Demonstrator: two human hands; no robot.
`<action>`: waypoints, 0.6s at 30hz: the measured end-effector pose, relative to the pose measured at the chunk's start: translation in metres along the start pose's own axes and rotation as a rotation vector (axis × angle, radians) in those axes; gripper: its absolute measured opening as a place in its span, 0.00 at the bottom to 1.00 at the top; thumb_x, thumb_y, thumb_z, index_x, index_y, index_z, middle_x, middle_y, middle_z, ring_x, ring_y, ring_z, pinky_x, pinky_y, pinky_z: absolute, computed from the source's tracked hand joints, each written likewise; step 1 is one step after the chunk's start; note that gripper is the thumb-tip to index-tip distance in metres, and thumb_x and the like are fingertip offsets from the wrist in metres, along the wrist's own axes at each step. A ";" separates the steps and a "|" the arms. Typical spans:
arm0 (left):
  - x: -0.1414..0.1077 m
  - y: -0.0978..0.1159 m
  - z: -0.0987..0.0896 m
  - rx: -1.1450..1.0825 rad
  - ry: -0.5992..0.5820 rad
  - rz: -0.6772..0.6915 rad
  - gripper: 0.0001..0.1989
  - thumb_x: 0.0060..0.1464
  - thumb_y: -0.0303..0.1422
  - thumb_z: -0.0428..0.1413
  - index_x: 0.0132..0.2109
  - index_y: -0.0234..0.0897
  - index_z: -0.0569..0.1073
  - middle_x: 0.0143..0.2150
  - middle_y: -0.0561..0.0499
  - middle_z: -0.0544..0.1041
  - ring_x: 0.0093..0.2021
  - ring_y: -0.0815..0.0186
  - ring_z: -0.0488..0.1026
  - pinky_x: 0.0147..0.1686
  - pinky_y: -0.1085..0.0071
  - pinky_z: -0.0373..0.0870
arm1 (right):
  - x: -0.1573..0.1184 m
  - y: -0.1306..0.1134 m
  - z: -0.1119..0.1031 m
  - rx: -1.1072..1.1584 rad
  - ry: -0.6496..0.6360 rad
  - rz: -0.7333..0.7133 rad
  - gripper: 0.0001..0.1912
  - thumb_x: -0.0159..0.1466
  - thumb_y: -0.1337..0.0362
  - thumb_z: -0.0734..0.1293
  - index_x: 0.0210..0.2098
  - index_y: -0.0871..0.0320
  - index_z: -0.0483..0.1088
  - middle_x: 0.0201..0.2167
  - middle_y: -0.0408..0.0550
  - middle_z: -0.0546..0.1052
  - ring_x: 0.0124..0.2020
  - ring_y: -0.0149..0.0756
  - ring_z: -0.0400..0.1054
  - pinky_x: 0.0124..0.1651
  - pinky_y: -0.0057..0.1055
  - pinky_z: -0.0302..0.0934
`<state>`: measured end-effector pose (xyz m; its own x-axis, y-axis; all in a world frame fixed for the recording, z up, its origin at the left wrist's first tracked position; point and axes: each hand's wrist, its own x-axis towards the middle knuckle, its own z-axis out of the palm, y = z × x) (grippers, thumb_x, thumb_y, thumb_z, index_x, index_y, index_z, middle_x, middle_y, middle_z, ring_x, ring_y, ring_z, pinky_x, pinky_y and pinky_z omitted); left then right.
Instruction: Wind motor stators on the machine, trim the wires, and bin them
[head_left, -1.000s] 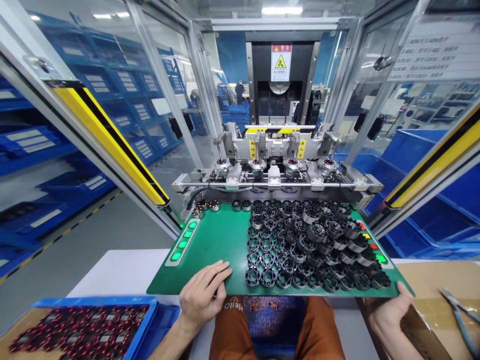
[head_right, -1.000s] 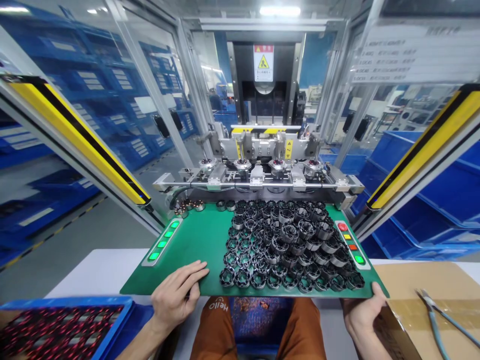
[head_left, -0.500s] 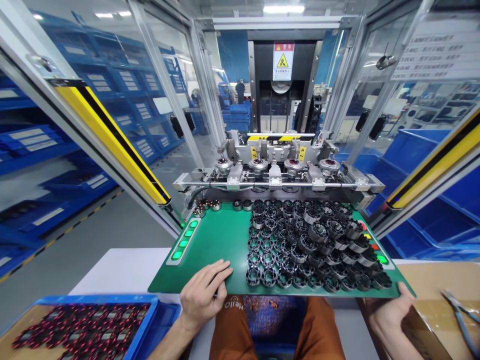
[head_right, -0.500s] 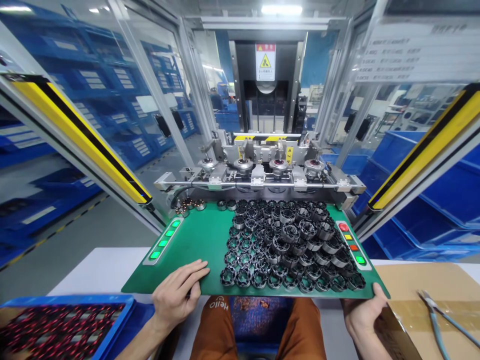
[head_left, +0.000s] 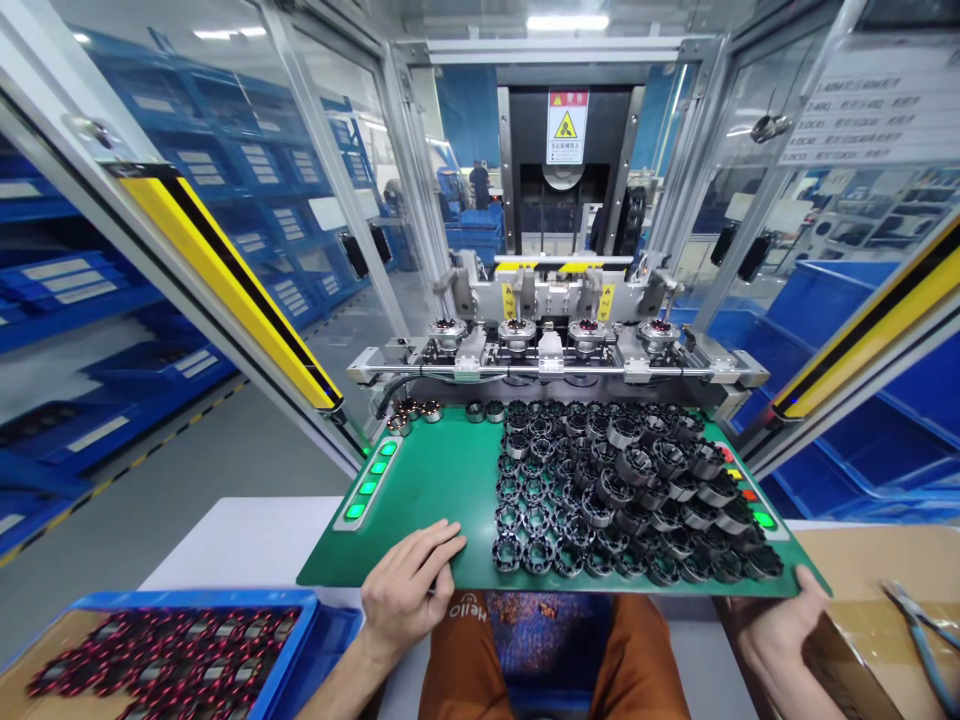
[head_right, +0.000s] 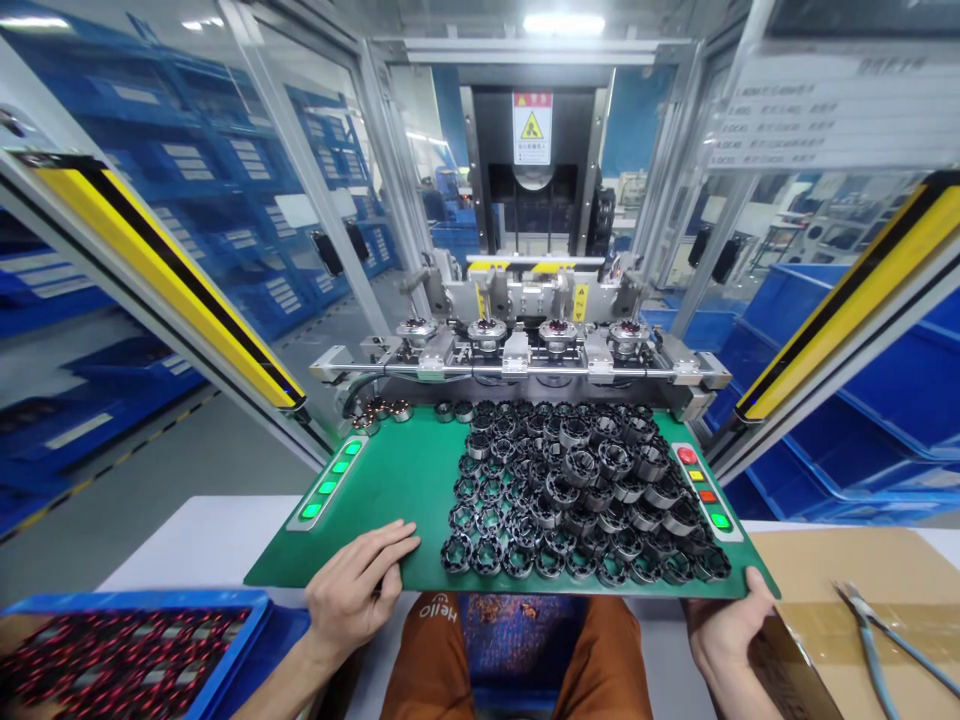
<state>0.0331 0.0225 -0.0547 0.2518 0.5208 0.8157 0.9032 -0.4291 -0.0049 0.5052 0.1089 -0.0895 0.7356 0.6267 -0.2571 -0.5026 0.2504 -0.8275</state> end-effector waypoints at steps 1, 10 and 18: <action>0.000 0.000 0.000 0.000 0.000 0.001 0.17 0.76 0.21 0.53 0.54 0.42 0.84 0.53 0.53 0.92 0.53 0.60 0.91 0.56 0.63 0.82 | -0.001 -0.001 0.001 -0.007 0.005 -0.004 0.26 0.48 0.46 0.74 0.43 0.53 0.83 0.55 0.49 0.87 0.58 0.55 0.79 0.33 0.35 0.72; 0.000 0.000 0.001 0.004 0.000 0.001 0.17 0.76 0.21 0.53 0.54 0.43 0.84 0.53 0.53 0.92 0.53 0.60 0.91 0.56 0.63 0.82 | -0.005 -0.006 0.006 -0.044 0.028 0.012 0.26 0.48 0.47 0.72 0.42 0.53 0.80 0.52 0.50 0.88 0.58 0.53 0.78 0.32 0.31 0.69; -0.001 0.000 0.001 0.007 0.000 -0.003 0.17 0.76 0.21 0.53 0.55 0.43 0.84 0.53 0.53 0.92 0.53 0.60 0.91 0.55 0.63 0.82 | -0.007 -0.008 0.008 -0.030 0.021 0.032 0.24 0.49 0.49 0.71 0.42 0.52 0.79 0.51 0.49 0.87 0.58 0.56 0.79 0.43 0.42 0.79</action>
<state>0.0335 0.0223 -0.0557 0.2489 0.5221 0.8157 0.9064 -0.4223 -0.0063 0.5005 0.1081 -0.0770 0.7290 0.6182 -0.2939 -0.5123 0.2080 -0.8333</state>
